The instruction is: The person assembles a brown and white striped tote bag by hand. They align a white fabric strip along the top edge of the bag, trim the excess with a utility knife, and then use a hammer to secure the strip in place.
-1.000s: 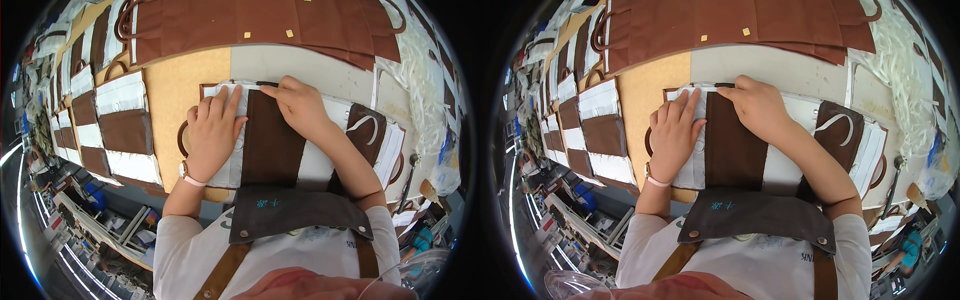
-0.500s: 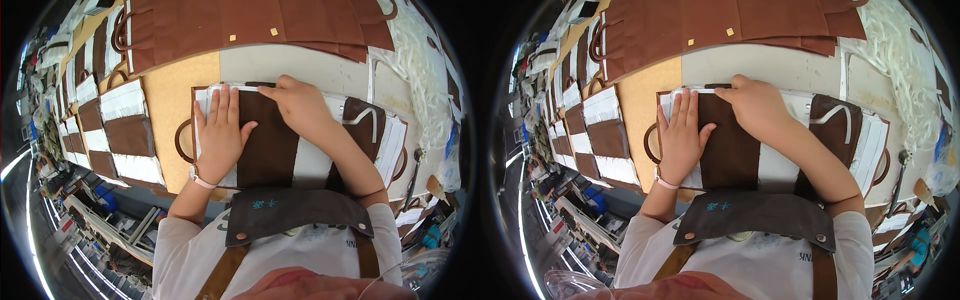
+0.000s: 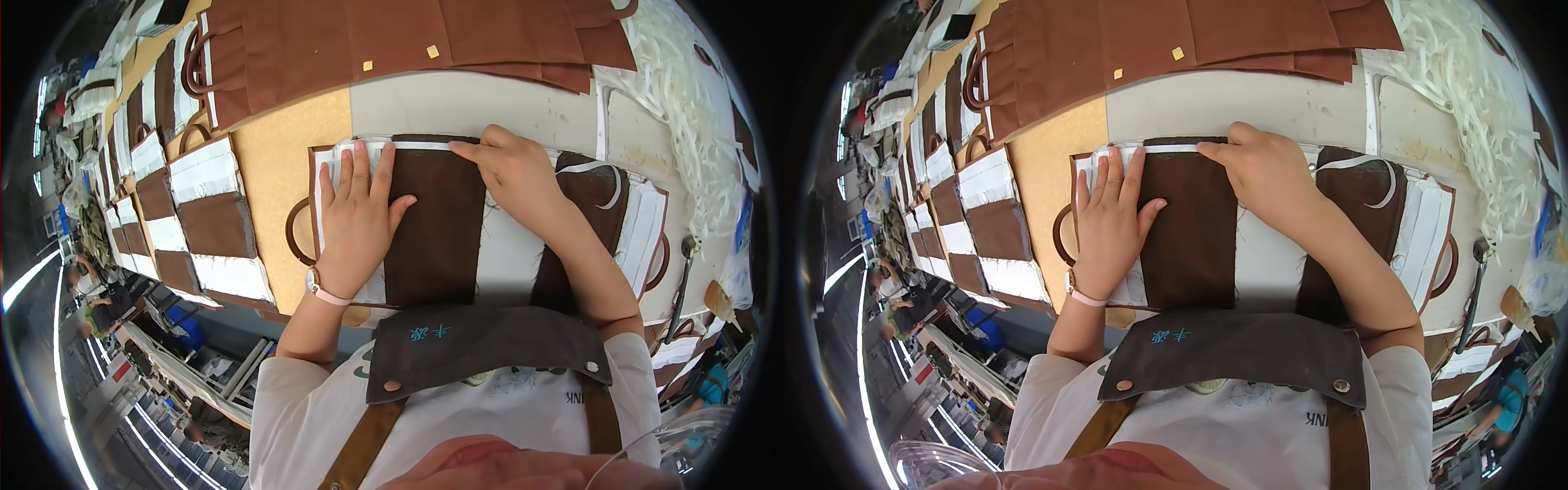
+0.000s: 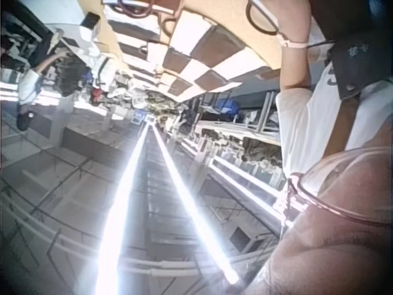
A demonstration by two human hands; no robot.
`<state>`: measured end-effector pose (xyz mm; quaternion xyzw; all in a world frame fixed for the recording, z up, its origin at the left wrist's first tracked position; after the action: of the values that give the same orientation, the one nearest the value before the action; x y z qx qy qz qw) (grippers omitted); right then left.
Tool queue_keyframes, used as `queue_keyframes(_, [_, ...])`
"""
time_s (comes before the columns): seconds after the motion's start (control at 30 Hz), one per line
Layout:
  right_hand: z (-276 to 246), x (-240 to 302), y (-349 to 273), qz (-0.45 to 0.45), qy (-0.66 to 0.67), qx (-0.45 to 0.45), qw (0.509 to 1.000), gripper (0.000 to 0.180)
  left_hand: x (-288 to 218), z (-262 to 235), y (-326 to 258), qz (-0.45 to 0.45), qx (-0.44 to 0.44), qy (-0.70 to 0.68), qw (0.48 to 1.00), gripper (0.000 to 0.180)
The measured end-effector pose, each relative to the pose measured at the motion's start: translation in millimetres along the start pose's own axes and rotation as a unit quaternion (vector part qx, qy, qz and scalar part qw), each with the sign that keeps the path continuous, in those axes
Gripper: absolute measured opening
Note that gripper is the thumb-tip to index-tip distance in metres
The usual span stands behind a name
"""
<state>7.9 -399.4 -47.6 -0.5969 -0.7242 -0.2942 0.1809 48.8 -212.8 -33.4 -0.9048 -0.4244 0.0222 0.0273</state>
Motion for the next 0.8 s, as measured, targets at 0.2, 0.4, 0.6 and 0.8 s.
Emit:
queue_keyframes(0.2, [2.9, -2.7, 0.3, 0.007, -0.003, 0.006, 1.0, 0.032, -5.0, 0.8, 4.7, -0.02, 0.035, 0.036, 0.999, 0.066])
queue_keyframes(0.4, [3.3, 0.0, 0.7, 0.012, -0.015, 0.007, 1.0, 0.032, -30.9, 3.6, 6.4, -0.009, -0.018, -0.058, 0.998, 0.083])
queue_keyframes(0.6, [-21.2, 2.4, -17.0, 0.037, 0.017, 0.002, 0.999, 0.033, -25.0, 23.6, 5.5, -0.008, -0.006, -0.034, 0.999, 0.09])
queue_keyframes(0.8, [-26.3, 2.0, -17.6, 0.037, 0.037, -0.029, 0.998, 0.03, -25.8, 22.9, 6.1, -0.003, -0.006, -0.041, 0.999, 0.09])
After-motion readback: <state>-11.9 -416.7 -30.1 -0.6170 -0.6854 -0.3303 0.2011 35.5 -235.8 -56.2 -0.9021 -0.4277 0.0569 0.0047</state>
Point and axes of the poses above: each hand's wrist, its own y-axis towards the middle knuckle, its own z-axis out of the palm, x = y × z, the point moved 7 cm from there along y, towards the middle knuckle, and after that the axes turned 6 degrees about -z, right-handed, at the moved point
